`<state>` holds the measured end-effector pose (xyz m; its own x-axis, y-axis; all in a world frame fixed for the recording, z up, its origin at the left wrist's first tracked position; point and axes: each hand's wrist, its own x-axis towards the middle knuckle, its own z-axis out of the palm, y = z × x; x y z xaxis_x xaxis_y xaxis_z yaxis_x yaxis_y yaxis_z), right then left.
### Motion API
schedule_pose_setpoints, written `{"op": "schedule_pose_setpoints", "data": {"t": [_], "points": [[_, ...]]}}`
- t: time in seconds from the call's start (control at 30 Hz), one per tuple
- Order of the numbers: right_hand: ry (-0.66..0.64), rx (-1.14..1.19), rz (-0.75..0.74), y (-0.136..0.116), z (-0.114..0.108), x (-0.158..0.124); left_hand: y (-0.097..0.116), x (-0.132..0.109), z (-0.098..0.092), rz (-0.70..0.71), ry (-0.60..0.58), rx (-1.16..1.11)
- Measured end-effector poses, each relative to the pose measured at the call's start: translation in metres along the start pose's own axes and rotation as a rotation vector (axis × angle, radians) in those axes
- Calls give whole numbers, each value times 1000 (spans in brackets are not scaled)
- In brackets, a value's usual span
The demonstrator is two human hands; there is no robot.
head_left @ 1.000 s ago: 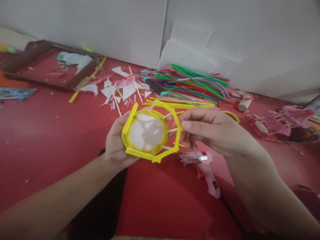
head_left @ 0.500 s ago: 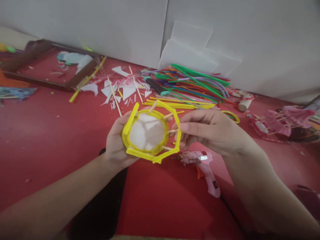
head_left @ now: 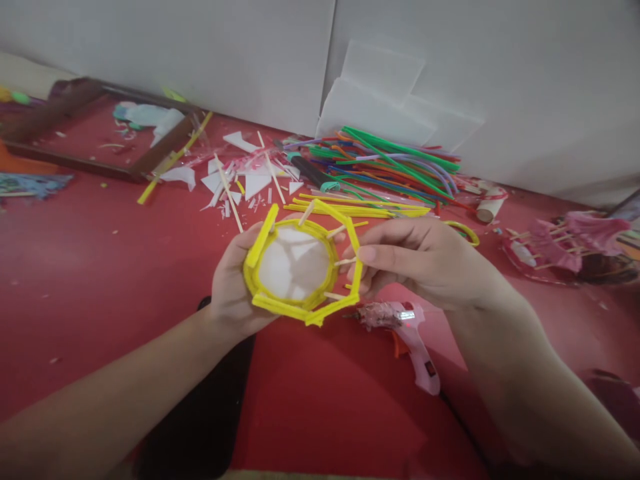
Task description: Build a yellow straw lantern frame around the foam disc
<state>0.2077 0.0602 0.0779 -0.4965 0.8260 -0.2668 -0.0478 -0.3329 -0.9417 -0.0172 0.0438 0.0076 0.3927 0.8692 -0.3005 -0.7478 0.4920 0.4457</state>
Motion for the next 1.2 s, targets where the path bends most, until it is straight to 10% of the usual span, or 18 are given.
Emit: {"op": "schedule_pose_setpoints", "data": {"t": [0.33, 0.6, 0.9, 1.0, 1.2], "points": [[10, 74, -1, 6, -8, 5, 5, 3, 1, -77, -299, -66], [56, -105, -32, 3, -14, 4, 12, 3, 0, -181, -138, -144], [485, -508, -411, -14, -30, -17, 9, 6, -4, -207, -153, -123], [545, -954, -276, -10, -34, -39, 7, 4, -3, -201, -202, -109], [257, -1278, 160, 38, -39, -99, 5, 5, -7, -206, -274, -64]]}}
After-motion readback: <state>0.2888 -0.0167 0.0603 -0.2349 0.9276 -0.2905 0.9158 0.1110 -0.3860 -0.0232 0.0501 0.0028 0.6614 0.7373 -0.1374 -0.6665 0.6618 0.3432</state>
